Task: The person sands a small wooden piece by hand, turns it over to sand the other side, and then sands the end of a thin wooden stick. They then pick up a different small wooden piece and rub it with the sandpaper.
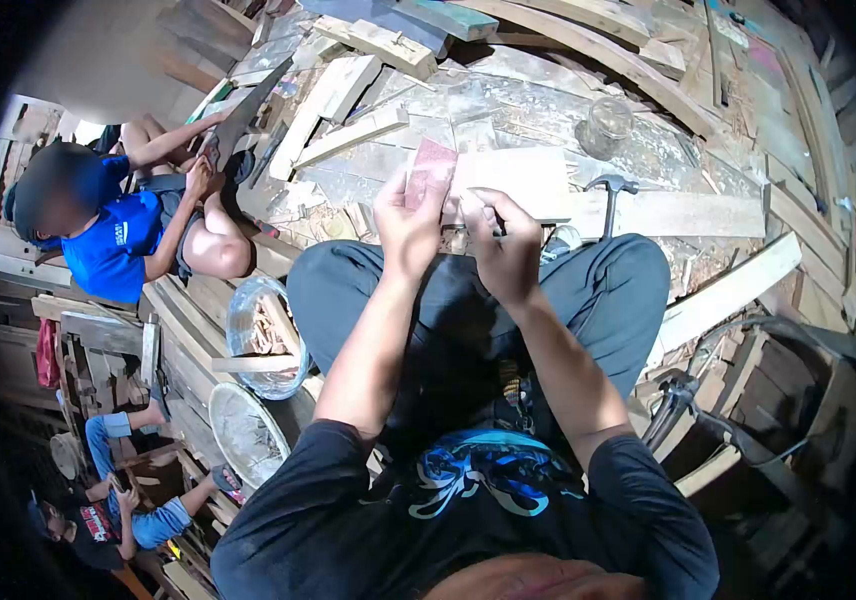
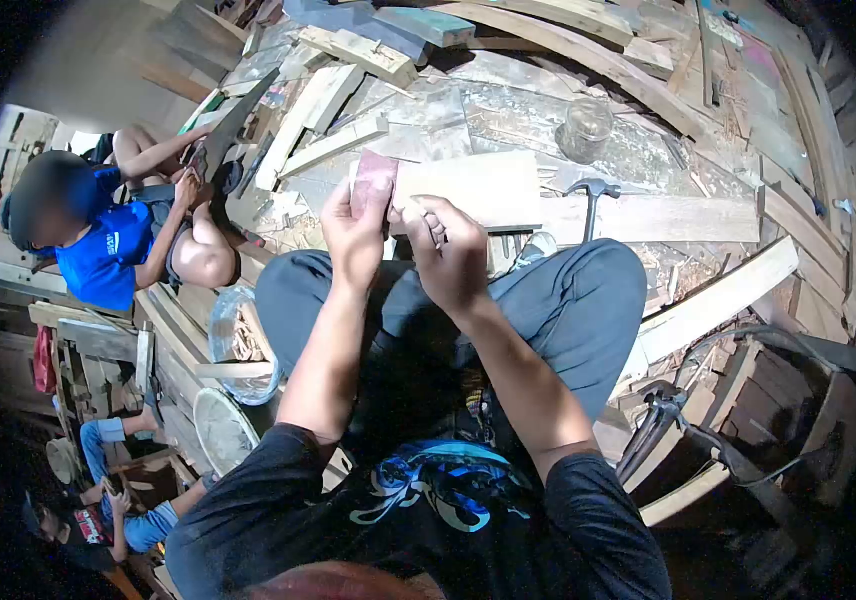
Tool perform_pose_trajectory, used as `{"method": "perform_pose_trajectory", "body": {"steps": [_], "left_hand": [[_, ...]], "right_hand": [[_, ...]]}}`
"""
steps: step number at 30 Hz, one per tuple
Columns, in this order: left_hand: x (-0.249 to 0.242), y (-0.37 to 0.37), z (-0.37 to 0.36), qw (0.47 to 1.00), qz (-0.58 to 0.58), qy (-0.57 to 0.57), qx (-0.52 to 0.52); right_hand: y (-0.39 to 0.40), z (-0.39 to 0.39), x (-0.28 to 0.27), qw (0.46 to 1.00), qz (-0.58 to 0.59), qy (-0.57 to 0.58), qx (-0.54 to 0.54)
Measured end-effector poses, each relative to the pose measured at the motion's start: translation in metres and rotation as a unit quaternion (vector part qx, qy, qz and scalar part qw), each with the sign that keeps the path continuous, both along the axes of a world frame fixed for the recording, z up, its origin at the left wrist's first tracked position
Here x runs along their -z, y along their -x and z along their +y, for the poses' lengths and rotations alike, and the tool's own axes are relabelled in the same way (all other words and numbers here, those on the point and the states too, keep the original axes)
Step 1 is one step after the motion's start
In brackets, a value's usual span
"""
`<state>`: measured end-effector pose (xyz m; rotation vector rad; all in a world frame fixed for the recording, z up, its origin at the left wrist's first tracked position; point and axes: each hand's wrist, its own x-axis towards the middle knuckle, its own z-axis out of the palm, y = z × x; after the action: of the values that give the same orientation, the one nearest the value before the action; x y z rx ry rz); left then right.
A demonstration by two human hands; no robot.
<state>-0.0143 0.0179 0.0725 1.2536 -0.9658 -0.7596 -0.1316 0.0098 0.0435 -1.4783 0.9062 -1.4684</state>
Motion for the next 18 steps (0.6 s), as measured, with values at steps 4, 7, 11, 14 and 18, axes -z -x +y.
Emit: {"method": "perform_pose_trajectory", "body": {"steps": [4,7,11,14,18], "left_hand": [[0.006,0.008,0.0,0.999,0.023,-0.027,-0.009],[0.008,0.003,-0.005,0.999,0.007,-0.036,-0.014],[0.01,0.01,-0.007,0.997,-0.077,0.027,-0.012],[0.009,0.005,-0.007,0.999,-0.015,-0.04,-0.005],[0.005,0.007,-0.009,0.999,0.017,-0.032,0.019]], "right_hand": [[0.0,-0.004,0.008,0.999,0.046,0.006,0.024],[0.0,-0.007,0.004,0.998,0.033,0.049,0.025],[0.001,-0.009,0.011,0.996,0.054,0.054,0.048],[0.0,-0.011,0.022,0.993,0.048,0.083,0.064],[0.0,-0.015,0.025,0.998,0.011,0.053,0.044]]}}
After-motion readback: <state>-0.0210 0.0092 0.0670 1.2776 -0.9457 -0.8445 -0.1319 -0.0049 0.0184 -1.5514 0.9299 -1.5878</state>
